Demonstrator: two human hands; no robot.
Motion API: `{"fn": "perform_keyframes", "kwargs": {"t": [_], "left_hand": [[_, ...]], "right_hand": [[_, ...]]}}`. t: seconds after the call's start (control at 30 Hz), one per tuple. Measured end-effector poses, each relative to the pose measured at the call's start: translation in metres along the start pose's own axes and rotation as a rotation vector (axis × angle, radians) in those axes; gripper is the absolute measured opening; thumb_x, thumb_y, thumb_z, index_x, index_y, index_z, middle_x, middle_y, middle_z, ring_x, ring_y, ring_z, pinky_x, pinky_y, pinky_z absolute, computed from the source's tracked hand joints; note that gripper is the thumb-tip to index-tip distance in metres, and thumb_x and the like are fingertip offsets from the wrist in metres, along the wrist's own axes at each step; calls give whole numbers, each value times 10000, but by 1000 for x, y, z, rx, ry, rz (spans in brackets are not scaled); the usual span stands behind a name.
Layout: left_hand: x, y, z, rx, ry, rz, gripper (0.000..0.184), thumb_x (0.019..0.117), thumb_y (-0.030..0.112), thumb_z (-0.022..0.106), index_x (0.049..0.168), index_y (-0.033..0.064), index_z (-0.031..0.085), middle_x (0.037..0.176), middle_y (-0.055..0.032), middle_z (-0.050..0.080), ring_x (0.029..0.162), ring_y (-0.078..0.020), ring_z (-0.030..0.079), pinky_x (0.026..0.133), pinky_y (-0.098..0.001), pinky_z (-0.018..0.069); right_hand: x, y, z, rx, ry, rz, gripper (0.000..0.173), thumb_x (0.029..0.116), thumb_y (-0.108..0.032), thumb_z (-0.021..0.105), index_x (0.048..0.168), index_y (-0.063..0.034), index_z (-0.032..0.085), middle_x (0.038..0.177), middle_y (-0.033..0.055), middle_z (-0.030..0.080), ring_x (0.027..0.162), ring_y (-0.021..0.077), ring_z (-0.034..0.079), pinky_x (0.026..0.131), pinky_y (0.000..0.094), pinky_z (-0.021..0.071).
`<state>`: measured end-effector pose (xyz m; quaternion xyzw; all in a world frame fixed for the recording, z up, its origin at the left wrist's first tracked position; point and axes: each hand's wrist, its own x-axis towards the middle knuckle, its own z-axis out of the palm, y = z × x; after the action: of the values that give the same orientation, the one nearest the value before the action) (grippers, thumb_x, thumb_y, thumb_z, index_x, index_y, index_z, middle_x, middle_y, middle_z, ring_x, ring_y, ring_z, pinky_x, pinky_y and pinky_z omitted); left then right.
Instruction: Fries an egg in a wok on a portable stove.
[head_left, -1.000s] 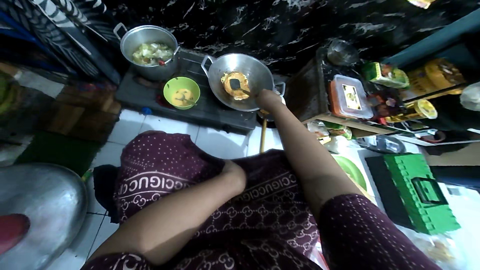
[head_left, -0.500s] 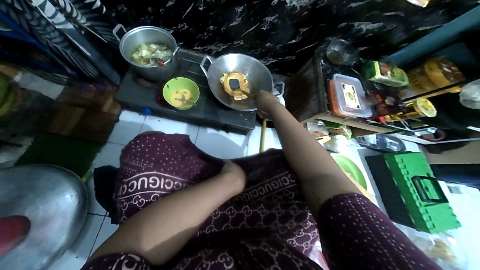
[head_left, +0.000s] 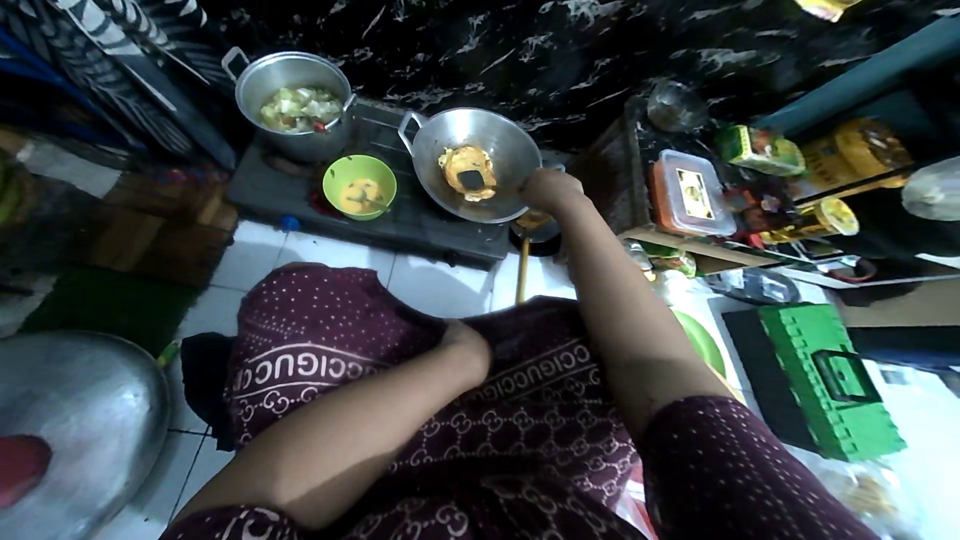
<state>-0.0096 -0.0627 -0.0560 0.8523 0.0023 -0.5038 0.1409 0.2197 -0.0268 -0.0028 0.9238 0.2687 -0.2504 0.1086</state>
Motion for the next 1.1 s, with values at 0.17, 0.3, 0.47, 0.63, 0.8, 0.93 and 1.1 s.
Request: {"fn": "perform_keyframes", "kwargs": {"t": [0.17, 0.3, 0.47, 0.63, 0.8, 0.93, 1.1], "left_hand": [[-6, -1, -6, -10, 2, 15, 252, 1038, 54, 488, 1218, -57, 626, 1254, -277, 633, 1203, -466, 597, 982, -654, 465], [-13, 0, -11, 10, -10, 7, 274, 1033, 31, 483, 1263, -62, 600, 1278, -290, 620, 1233, -474, 579, 1006, -640, 454], [-19, 3, -14, 26, -21, -8, 259, 1028, 30, 490, 1244, -58, 604, 1266, -284, 624, 1221, -466, 589, 997, -624, 467], [-8, 0, -9, 38, -7, 5, 271, 1033, 12, 465, 1263, -57, 590, 1265, -294, 619, 1208, -482, 590, 992, -643, 468], [1, 1, 2, 25, -5, -13, 238, 986, 128, 596, 1168, -9, 668, 1197, -217, 670, 1144, -406, 633, 981, -628, 467], [1, 1, 2, 19, -8, -13, 233, 988, 123, 594, 1162, -10, 675, 1196, -216, 672, 1147, -407, 632, 978, -627, 470], [-6, 0, -4, -23, -11, 2, 263, 1013, 69, 535, 1223, -63, 623, 1240, -294, 637, 1200, -483, 596, 999, -665, 452]], "right_hand": [[6, 15, -1, 3, 117, 91, 381, 1061, -329, 538, 1232, -24, 687, 1283, 268, 663, 1220, 476, 622, 914, 720, 480], [8, 23, -2, 21, 157, 154, 294, 999, -225, 618, 1188, -20, 710, 1265, 267, 673, 1204, 474, 633, 901, 713, 492], [9, 30, -3, 46, 188, 176, 277, 986, -198, 616, 1186, -34, 717, 1250, 263, 682, 1194, 469, 641, 889, 712, 496], [15, 32, 1, 62, 184, 180, 274, 970, -169, 621, 1188, -25, 703, 1262, 262, 675, 1199, 459, 642, 892, 695, 506], [23, 31, 7, 106, 173, 161, 286, 977, -159, 601, 1211, -22, 690, 1270, 258, 671, 1212, 447, 636, 911, 685, 505], [35, 34, 13, 177, 151, 100, 299, 1024, -185, 554, 1257, -49, 683, 1302, 251, 657, 1240, 446, 620, 960, 691, 490], [35, 31, 14, 175, 139, 75, 326, 1024, -178, 551, 1281, -5, 655, 1324, 266, 642, 1263, 455, 605, 977, 701, 476]]}}
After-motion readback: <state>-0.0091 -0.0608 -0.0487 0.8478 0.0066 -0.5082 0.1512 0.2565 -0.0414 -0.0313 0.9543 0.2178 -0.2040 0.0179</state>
